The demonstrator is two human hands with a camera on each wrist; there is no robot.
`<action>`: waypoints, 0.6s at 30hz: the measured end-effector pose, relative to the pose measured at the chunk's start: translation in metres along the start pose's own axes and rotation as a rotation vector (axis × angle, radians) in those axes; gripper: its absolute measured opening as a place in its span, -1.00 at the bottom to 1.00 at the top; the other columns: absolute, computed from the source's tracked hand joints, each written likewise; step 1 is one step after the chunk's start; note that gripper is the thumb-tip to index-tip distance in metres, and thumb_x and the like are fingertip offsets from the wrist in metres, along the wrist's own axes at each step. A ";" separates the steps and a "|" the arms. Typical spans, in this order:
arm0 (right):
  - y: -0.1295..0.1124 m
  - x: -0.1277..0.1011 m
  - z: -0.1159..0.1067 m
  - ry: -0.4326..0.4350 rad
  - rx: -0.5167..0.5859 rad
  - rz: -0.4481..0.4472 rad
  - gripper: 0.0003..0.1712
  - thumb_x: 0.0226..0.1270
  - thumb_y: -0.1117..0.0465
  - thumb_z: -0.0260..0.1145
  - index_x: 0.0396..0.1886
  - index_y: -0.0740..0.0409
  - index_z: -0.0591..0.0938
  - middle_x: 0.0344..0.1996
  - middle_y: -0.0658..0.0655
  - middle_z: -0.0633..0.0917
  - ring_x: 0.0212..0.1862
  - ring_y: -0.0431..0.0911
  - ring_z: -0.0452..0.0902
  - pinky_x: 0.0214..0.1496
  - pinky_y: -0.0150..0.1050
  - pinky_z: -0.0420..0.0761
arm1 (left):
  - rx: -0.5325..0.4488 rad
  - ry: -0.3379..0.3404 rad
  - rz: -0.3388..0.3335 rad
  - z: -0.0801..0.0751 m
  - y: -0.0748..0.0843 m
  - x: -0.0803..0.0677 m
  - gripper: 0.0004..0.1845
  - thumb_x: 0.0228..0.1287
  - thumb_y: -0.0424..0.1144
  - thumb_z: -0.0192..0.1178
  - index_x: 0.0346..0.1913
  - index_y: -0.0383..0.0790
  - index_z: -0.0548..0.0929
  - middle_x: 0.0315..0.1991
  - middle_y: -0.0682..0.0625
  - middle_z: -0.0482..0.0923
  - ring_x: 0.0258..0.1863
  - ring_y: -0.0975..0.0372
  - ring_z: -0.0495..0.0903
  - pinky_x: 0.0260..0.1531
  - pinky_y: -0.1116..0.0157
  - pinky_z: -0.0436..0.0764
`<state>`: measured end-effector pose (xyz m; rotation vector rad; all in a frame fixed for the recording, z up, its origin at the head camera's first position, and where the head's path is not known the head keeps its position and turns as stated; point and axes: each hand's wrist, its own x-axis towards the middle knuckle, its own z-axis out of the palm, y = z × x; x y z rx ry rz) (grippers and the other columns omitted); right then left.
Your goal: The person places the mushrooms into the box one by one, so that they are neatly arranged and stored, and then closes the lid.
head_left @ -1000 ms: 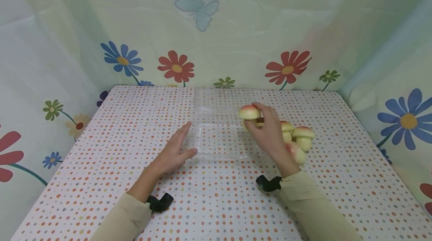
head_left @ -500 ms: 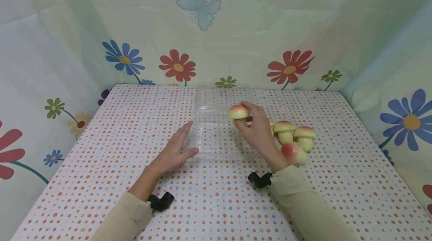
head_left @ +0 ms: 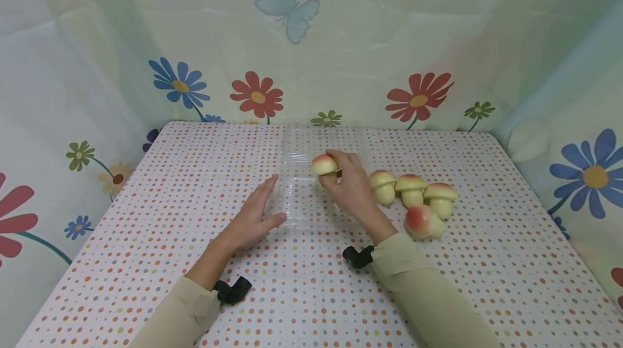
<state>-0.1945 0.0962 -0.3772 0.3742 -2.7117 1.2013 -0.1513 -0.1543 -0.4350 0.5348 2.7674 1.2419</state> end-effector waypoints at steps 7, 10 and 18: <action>-0.004 0.003 0.014 -0.063 -0.013 -0.008 -0.33 0.36 0.23 0.38 0.47 0.13 0.48 0.24 0.32 0.49 0.02 0.11 0.57 0.03 -0.04 0.65 | 0.008 0.006 -0.005 0.001 0.000 -0.001 -0.03 0.39 0.04 0.13 0.71 -0.05 -0.13 0.70 -0.16 -0.12 0.67 -0.12 -0.09 0.57 -0.26 0.01; -0.004 0.004 0.019 -0.094 -0.029 -0.001 -0.32 0.34 0.25 0.41 0.46 0.11 0.49 0.24 0.31 0.50 0.03 0.11 0.59 0.03 -0.02 0.66 | 0.013 -0.002 -0.009 0.001 0.001 -0.001 -0.02 0.39 0.04 0.14 0.71 -0.05 -0.14 0.70 -0.16 -0.12 0.67 -0.11 -0.09 0.59 -0.23 0.00; -0.008 0.004 0.030 -0.133 -0.048 -0.008 -0.32 0.31 0.28 0.42 0.44 0.09 0.52 0.22 0.30 0.51 0.04 0.10 0.59 0.05 0.01 0.65 | 0.026 0.003 -0.009 0.002 0.000 -0.001 -0.04 0.44 0.06 0.13 0.71 -0.03 -0.15 0.70 -0.14 -0.12 0.68 -0.09 -0.09 0.59 -0.22 0.01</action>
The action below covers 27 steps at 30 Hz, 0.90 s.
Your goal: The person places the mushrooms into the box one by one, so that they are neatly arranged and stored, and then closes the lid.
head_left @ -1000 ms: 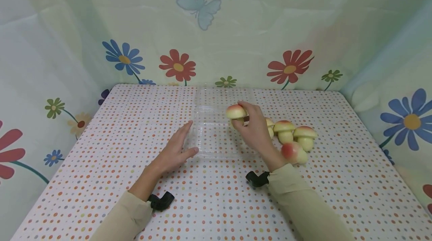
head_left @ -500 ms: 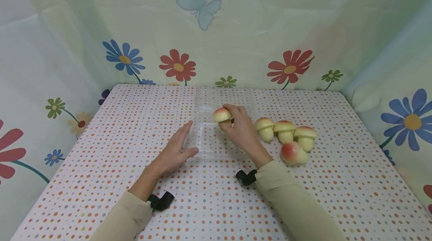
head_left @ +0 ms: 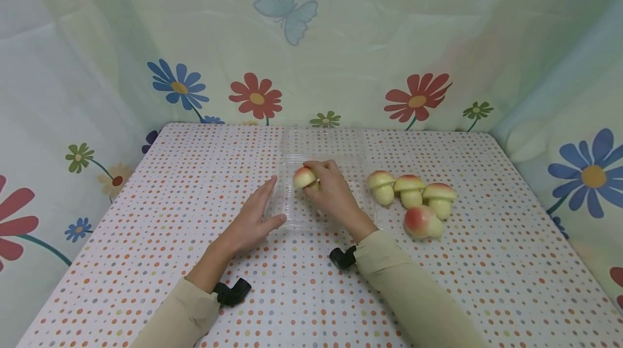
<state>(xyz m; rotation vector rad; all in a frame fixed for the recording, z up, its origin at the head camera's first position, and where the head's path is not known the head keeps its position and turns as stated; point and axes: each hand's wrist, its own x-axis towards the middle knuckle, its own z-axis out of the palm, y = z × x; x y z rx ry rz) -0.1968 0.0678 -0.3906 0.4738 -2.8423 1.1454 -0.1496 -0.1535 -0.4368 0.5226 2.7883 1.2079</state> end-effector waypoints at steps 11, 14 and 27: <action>-0.007 0.006 0.010 -0.034 -0.052 -0.004 -0.31 0.29 0.26 0.49 0.42 0.10 0.53 0.17 0.32 0.52 0.04 0.13 0.62 0.12 0.06 0.66 | 0.002 -0.012 -0.013 0.000 0.003 0.002 -0.05 0.47 0.06 0.13 0.71 0.00 -0.17 0.70 -0.12 -0.12 0.68 -0.07 -0.10 0.59 -0.22 0.03; -0.009 0.008 0.013 -0.027 -0.068 -0.013 -0.32 0.27 0.27 0.48 0.41 0.10 0.55 0.14 0.32 0.53 0.00 0.12 0.62 0.07 0.04 0.66 | 0.002 -0.006 -0.012 0.000 0.003 0.001 -0.04 0.46 0.05 0.14 0.71 0.00 -0.18 0.70 -0.14 -0.12 0.68 -0.09 -0.09 0.57 -0.24 0.04; -0.015 0.011 0.023 -0.004 -0.150 -0.013 -0.31 0.30 0.23 0.47 0.43 0.07 0.52 0.17 0.32 0.53 -0.09 0.12 0.65 -0.05 -0.02 0.70 | 0.004 -0.002 -0.020 0.000 0.005 -0.003 -0.02 0.44 0.07 0.15 0.71 -0.06 -0.17 0.70 -0.15 -0.11 0.67 -0.10 -0.08 0.57 -0.25 0.03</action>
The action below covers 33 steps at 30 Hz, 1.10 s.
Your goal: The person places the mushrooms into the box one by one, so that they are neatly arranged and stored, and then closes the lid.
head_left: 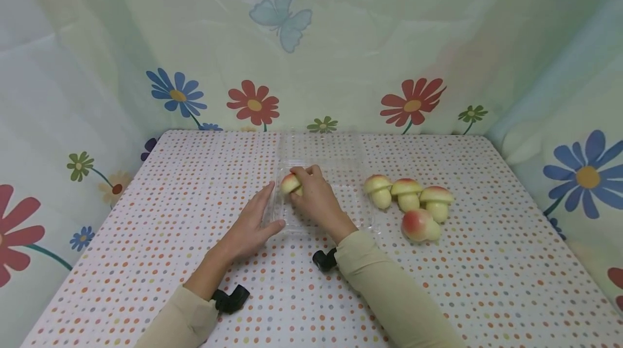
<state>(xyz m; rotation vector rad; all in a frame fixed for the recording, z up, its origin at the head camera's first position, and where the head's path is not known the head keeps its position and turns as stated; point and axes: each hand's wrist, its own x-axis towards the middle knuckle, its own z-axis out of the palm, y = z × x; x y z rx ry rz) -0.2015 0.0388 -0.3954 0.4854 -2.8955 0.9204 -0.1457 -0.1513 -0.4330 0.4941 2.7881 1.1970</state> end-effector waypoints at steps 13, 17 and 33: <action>0.000 0.000 0.003 0.022 -0.024 0.002 -0.34 0.34 0.23 0.45 0.43 0.07 0.51 0.20 0.32 0.51 -0.10 0.15 0.67 -0.09 -0.01 0.71 | 0.024 0.003 -0.017 0.001 -0.004 -0.003 -0.03 0.45 0.10 0.14 0.71 0.02 -0.17 0.70 -0.15 -0.11 0.67 -0.12 -0.07 0.56 -0.26 0.05; -0.001 -0.001 0.001 0.029 -0.027 0.011 -0.35 0.34 0.22 0.45 0.41 0.09 0.52 0.19 0.31 0.52 -0.09 0.15 0.67 -0.09 -0.02 0.72 | 0.021 0.005 -0.014 0.000 -0.002 -0.001 -0.03 0.44 0.09 0.14 0.71 0.03 -0.17 0.70 -0.15 -0.10 0.67 -0.12 -0.07 0.56 -0.27 0.05; -0.002 0.001 -0.004 0.003 0.006 0.089 -0.27 0.36 0.12 0.46 0.49 0.01 0.46 0.25 0.29 0.50 -0.05 0.12 0.65 -0.05 -0.02 0.70 | 0.016 0.008 -0.009 0.001 -0.002 0.000 -0.03 0.44 0.08 0.13 0.71 -0.03 -0.16 0.70 -0.18 -0.12 0.67 -0.14 -0.08 0.56 -0.28 0.03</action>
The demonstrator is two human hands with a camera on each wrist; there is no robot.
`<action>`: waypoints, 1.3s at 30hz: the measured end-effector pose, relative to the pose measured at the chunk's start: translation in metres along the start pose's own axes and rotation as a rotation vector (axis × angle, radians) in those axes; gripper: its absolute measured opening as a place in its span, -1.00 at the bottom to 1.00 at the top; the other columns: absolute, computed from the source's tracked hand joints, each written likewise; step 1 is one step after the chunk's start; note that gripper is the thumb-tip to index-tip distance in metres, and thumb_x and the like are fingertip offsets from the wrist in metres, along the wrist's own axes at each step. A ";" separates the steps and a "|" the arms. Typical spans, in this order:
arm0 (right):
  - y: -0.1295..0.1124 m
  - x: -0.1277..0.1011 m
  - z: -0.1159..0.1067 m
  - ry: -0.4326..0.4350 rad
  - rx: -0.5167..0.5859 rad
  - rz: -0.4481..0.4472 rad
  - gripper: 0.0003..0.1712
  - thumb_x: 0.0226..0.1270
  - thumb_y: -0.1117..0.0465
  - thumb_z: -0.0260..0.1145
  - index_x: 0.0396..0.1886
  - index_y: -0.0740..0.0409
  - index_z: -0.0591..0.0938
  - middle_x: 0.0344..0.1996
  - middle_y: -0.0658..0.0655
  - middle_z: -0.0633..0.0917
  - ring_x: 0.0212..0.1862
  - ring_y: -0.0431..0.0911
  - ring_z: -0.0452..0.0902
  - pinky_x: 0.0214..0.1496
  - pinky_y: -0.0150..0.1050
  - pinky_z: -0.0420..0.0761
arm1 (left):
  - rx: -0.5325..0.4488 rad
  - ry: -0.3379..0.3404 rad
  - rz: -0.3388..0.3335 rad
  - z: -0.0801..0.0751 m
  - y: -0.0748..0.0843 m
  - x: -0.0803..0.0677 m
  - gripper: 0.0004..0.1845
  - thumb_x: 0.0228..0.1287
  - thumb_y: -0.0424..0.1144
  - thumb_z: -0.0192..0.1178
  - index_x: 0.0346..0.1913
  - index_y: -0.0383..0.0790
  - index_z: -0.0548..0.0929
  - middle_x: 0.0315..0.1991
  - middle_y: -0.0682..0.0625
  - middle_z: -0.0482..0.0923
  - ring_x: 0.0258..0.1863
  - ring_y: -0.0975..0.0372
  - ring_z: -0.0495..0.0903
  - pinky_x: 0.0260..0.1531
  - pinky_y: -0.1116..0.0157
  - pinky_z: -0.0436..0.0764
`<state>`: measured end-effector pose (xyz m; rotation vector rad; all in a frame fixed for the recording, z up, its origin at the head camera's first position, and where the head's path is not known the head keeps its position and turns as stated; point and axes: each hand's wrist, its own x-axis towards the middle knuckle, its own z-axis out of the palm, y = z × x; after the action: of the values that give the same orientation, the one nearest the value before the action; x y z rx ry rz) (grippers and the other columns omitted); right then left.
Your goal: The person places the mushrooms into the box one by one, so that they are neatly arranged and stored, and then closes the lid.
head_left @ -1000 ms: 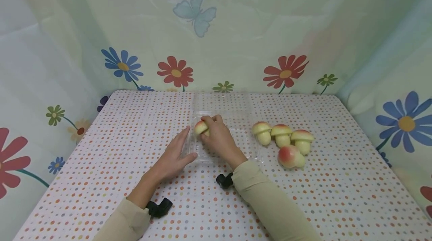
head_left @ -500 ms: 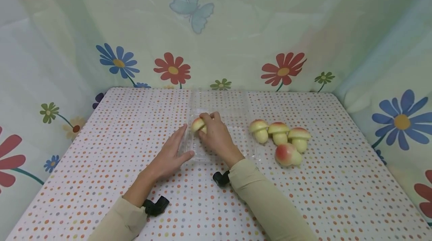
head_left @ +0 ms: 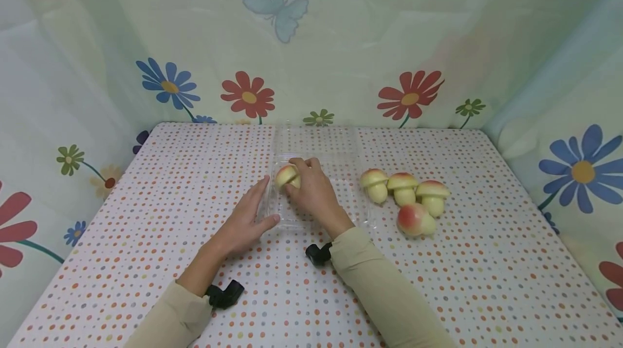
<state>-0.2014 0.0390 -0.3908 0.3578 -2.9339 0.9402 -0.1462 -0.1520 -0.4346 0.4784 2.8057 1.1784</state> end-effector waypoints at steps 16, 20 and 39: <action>0.003 -0.012 -0.013 -0.025 0.017 -0.007 -0.17 0.33 0.08 0.48 0.56 -0.01 0.38 0.37 0.32 0.44 0.06 0.19 0.65 0.01 0.07 0.69 | -0.009 -0.009 0.007 -0.001 0.000 0.001 -0.02 0.43 0.07 0.15 0.71 0.01 -0.16 0.70 -0.15 -0.12 0.67 -0.10 -0.08 0.57 -0.25 0.03; 0.004 -0.014 -0.015 -0.024 0.033 -0.016 -0.17 0.35 0.08 0.46 0.56 -0.01 0.37 0.38 0.33 0.43 0.15 0.22 0.62 0.10 0.13 0.67 | -0.004 0.003 0.018 -0.001 0.000 0.002 -0.02 0.42 0.05 0.15 0.71 -0.06 -0.15 0.69 -0.19 -0.10 0.67 -0.13 -0.06 0.56 -0.27 0.04; 0.003 -0.029 -0.036 0.010 0.001 0.017 -0.17 0.38 0.05 0.44 0.59 -0.03 0.34 0.43 0.33 0.39 0.38 0.31 0.42 0.15 0.23 0.64 | 0.012 0.003 0.009 -0.002 -0.001 -0.001 -0.02 0.43 0.08 0.15 0.71 -0.02 -0.15 0.69 -0.19 -0.11 0.67 -0.13 -0.07 0.56 -0.27 0.04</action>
<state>-0.1754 0.0684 -0.3662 0.3275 -2.9320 0.9423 -0.1461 -0.1540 -0.4342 0.4910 2.8177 1.1658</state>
